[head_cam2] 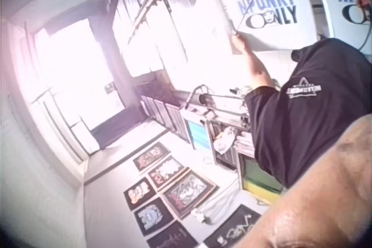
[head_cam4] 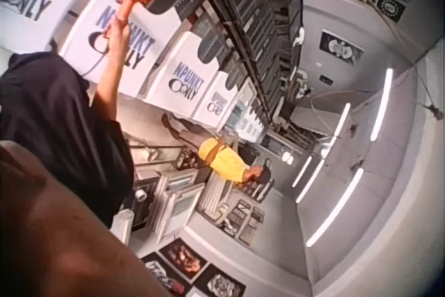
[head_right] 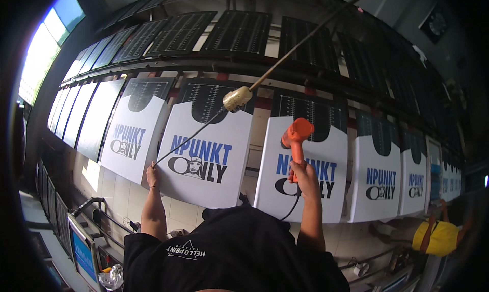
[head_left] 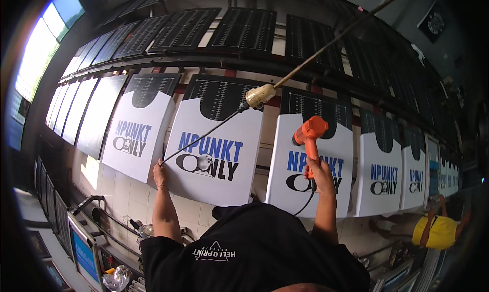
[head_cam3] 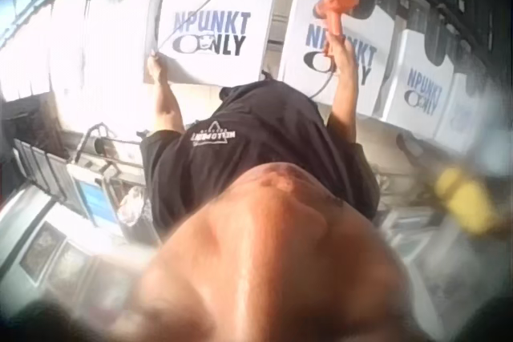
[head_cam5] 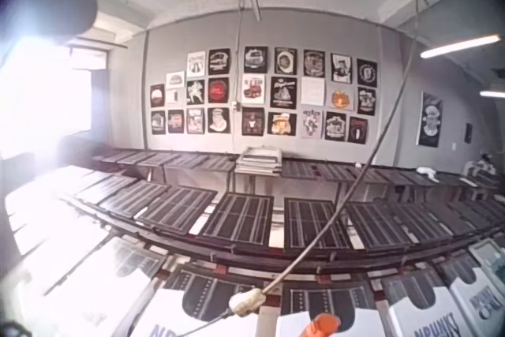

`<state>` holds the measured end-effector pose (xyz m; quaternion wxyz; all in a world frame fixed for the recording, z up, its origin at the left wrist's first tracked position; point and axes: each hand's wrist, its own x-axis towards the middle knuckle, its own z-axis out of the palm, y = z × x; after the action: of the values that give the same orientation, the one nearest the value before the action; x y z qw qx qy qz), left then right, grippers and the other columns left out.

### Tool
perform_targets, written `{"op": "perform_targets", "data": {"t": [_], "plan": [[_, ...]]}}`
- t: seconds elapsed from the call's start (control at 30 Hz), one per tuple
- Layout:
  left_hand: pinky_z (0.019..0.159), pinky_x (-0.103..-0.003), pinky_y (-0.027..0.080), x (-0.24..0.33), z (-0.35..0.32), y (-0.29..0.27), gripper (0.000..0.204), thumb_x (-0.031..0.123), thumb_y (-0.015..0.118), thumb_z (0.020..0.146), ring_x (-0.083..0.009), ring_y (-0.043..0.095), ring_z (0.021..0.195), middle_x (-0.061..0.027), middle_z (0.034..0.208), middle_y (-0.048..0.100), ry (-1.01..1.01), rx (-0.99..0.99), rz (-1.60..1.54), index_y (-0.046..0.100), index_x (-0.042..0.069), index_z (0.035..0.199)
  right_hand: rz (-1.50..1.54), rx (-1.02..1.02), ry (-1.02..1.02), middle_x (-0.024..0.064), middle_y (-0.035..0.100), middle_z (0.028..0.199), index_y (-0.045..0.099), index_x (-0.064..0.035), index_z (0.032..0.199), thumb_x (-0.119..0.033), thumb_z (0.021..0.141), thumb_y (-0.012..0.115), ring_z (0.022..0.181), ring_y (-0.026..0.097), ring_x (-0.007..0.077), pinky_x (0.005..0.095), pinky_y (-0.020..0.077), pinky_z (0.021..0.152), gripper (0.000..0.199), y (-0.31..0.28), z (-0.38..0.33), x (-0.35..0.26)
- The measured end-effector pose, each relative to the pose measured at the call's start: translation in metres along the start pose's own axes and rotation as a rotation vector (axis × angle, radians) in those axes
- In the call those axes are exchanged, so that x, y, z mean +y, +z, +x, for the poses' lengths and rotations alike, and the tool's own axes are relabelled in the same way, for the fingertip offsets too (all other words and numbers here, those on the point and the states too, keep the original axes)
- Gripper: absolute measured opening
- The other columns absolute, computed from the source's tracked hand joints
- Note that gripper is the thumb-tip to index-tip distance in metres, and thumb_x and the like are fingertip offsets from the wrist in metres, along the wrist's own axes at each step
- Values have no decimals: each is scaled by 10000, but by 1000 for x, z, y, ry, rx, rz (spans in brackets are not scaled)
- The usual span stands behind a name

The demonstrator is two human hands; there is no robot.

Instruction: The person uses a heat gun to dry ink on a series of white t-shirts mounted on printing boards, moving between the boards and smoothing the fabric with their hand.

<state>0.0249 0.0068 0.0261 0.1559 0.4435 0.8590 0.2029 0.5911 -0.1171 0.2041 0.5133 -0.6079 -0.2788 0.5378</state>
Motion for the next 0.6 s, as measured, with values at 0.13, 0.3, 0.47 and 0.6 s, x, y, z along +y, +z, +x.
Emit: {"op": "perform_targets", "data": {"t": [0.13,0.3,0.47,0.6], "plan": [[783,-492,467,-35,4,-18,476,433,367,980,-427,604,920,-211,919,661,42,57,-111,665,61,985,13,-17,29,34,541,700,543,-19,916,-273,897,628,553,544,114,263,469,515,269,-1,-22,7],[668,-481,438,-66,-48,-31,465,346,356,998,-426,603,785,-232,796,638,101,188,-129,647,5,873,-28,2,103,50,540,701,543,-6,943,-247,884,634,558,549,136,285,469,516,264,-13,-80,15],[691,-473,452,-87,-80,-74,500,418,323,990,-414,611,818,-207,823,649,-24,290,-19,650,52,894,6,-67,204,51,535,706,528,18,1054,-246,884,630,563,546,139,288,469,529,330,22,-108,22],[770,-488,449,-106,-46,-120,508,439,299,988,-418,602,913,-215,931,654,-82,382,83,652,74,981,7,-200,221,56,533,722,496,71,1131,-266,886,635,578,545,139,281,471,552,439,72,-103,19]]}}
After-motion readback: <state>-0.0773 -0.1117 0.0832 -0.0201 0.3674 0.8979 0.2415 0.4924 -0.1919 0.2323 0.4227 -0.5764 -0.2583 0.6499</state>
